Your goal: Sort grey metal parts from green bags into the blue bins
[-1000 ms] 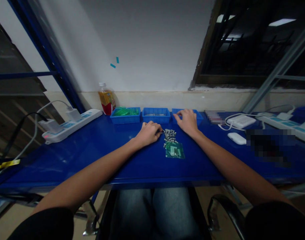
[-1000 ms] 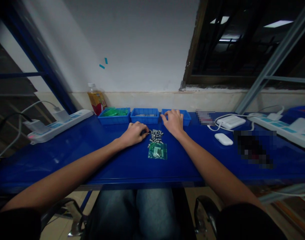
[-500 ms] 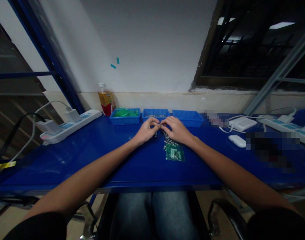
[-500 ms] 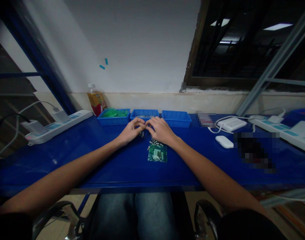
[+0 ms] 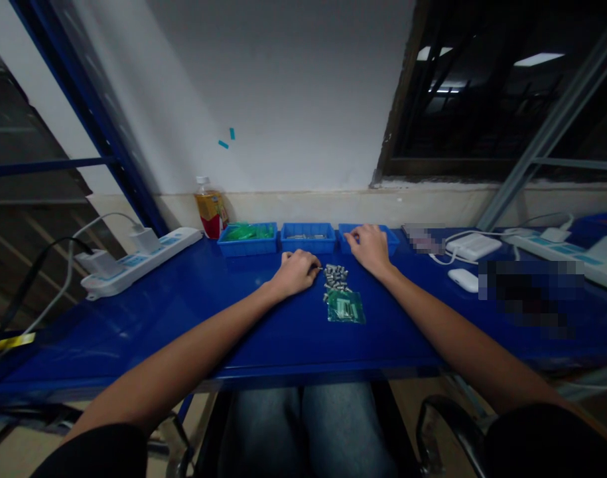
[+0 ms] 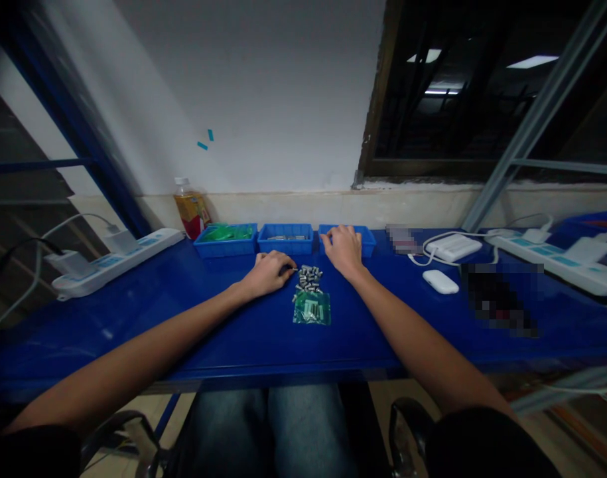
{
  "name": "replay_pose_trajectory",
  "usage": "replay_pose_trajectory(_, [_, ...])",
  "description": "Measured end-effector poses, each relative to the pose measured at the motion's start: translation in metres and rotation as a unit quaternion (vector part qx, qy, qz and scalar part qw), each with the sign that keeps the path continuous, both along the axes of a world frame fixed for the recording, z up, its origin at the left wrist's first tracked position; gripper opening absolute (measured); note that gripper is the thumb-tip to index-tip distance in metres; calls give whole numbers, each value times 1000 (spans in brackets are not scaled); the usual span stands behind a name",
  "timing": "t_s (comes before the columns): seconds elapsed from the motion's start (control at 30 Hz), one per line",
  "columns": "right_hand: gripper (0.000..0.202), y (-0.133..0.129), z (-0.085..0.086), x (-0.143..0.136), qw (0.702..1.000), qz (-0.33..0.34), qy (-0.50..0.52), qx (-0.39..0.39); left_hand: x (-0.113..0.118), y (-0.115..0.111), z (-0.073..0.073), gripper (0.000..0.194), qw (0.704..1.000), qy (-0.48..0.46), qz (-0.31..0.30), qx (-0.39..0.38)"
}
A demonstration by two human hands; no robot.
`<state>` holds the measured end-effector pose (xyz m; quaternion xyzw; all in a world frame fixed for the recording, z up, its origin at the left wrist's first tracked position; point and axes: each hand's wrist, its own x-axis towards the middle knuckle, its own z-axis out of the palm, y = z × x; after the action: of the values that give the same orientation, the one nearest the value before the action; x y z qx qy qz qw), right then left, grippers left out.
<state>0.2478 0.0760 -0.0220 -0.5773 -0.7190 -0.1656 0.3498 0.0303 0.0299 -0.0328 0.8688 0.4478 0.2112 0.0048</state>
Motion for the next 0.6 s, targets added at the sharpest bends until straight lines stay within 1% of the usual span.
replay_pose_trajectory(0.07, [32, -4, 1, -4, 1000, 12, -3, 1, -1, -2, 0, 17, 1000, -26, 7, 13])
replay_pose_trajectory(0.1, [30, -8, 2, -6, 999, 34, -6, 2, -1, -2, 0, 18, 999, -46, 8, 17])
replay_pose_trajectory(0.17, [25, -18, 7, -13, 993, 118, -22, -2, -2, -3, 2, 19, 995, -94, 5, 19])
replay_pose_trajectory(0.27, [19, -34, 14, -26, 960, 273, -64, -26, -5, -4, 5, 21, 985, -170, -10, -11])
replay_pose_trajectory(0.33, [17, -42, 16, -33, 941, 327, -79, -36, -7, -3, 7, 24, 977, -209, -18, -41])
replay_pose_trajectory(0.43, [14, -46, 15, -39, 935, 345, -76, -43, -10, -2, 8, 28, 966, -245, -35, -78])
replay_pose_trajectory(0.6, [15, -46, 15, -40, 936, 341, -72, -38, -10, -2, 8, 34, 954, -273, -58, -110])
